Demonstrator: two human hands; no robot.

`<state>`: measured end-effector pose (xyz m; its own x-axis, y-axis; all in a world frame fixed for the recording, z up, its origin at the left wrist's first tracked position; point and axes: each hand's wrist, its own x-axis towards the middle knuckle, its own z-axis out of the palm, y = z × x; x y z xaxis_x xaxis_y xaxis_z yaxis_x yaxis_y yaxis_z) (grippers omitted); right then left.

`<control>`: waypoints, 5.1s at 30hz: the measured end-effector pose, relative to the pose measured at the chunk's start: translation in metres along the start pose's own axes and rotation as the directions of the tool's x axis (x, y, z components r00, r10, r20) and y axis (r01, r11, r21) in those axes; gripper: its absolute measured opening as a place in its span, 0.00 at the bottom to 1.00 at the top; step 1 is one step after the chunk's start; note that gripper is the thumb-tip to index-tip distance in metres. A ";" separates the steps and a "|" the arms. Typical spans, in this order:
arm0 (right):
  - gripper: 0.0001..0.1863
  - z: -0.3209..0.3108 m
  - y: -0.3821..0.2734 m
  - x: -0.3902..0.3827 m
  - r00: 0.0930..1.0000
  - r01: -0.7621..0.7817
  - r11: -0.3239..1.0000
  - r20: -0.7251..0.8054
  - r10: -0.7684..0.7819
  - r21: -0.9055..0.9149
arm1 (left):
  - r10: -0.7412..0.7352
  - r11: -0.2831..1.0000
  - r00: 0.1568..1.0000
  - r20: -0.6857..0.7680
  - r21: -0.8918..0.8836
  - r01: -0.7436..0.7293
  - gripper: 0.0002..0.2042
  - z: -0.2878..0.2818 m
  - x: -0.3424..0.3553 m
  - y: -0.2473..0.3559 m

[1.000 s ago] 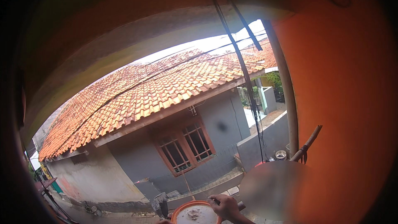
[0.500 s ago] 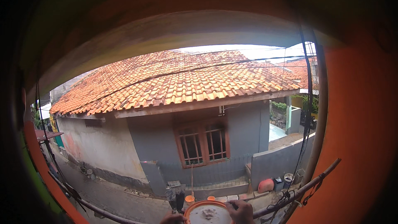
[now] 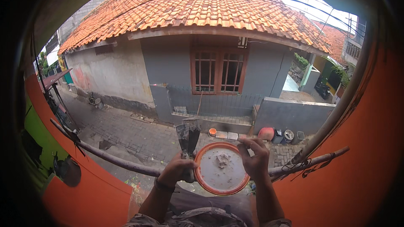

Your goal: The person applies plaster to a wall using a trowel and a small orange container. They repeatedly scoop plaster from the container and smooth it onto the wall surface while standing on scaffolding.

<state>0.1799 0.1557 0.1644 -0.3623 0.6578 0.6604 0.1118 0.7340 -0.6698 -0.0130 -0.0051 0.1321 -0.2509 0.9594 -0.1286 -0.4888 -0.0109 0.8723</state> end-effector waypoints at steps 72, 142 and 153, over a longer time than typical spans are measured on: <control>0.15 -0.109 -0.060 -0.024 0.168 -0.750 0.465 0.544 0.822 -0.471 | -0.003 0.994 0.991 -0.131 0.103 0.016 0.26 0.016 -0.007 -0.004; 0.11 0.019 -0.103 0.090 0.116 0.553 0.586 0.751 0.650 -0.592 | -0.011 0.986 0.998 -0.057 0.166 0.021 0.16 0.017 -0.001 -0.003; 0.20 -0.040 -0.012 0.076 0.064 -0.429 0.816 0.889 0.454 -0.386 | -0.037 0.999 0.994 -0.104 -0.011 0.036 0.14 0.018 0.000 -0.004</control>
<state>0.1876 0.2033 0.2364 -0.7947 0.2249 -0.5638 0.6042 0.3820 -0.6993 0.0041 -0.0003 0.1372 -0.3182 0.9246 -0.2093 -0.5064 0.0209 0.8620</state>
